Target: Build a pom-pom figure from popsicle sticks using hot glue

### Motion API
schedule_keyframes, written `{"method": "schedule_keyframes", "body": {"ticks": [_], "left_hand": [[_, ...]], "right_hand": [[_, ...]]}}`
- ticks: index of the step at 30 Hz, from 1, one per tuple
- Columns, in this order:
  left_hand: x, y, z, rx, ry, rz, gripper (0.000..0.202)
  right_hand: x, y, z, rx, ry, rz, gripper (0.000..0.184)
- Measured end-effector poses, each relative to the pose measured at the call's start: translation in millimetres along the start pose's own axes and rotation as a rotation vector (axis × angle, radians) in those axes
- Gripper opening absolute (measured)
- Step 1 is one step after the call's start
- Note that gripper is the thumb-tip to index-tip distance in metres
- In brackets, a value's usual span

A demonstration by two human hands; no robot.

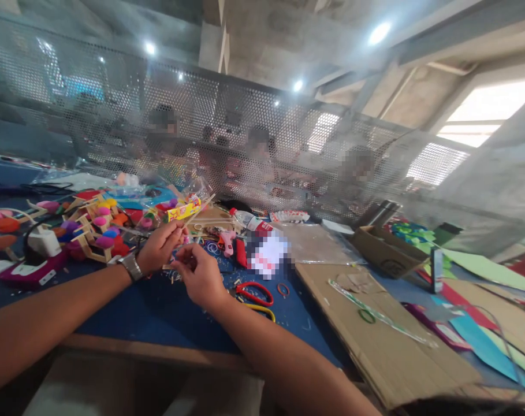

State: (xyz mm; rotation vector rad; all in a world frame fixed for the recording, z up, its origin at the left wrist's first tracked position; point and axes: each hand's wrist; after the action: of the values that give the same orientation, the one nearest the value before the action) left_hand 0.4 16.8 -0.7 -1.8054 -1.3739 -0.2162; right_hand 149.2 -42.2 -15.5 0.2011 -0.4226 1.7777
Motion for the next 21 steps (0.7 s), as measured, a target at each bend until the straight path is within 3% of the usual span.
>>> {"method": "schedule_keyframes", "body": {"ticks": [3,7,16,21], "left_hand": [[0.5,-1.1,0.6,-0.049,0.000,0.005,0.029],[0.0,-1.8,-1.8,0.010,0.029,0.056,0.025],[-0.4,-3.8,-4.6,0.224,0.099,0.135,0.023],[-1.2,-2.4,-5.0,0.152,0.100,0.163,0.024]], "right_hand": [[12.0,-8.0,-1.5,0.181,0.030,-0.146,0.021],[21.3,-16.7,-4.3,0.252,0.022,-0.267,0.024],[19.7,-18.5,-3.4,0.369,0.149,-0.293,0.039],[20.3,-17.5,-5.6,0.451,0.159,-0.363,0.038]]}}
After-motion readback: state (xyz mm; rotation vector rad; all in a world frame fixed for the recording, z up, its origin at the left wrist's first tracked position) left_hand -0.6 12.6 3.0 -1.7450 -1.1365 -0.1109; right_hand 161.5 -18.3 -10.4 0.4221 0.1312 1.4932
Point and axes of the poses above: each hand's wrist, its own x-axis towards the middle knuckle, its own y-axis out of the palm, z = x × y, and after that the axes turned 3 degrees about z, right-handed
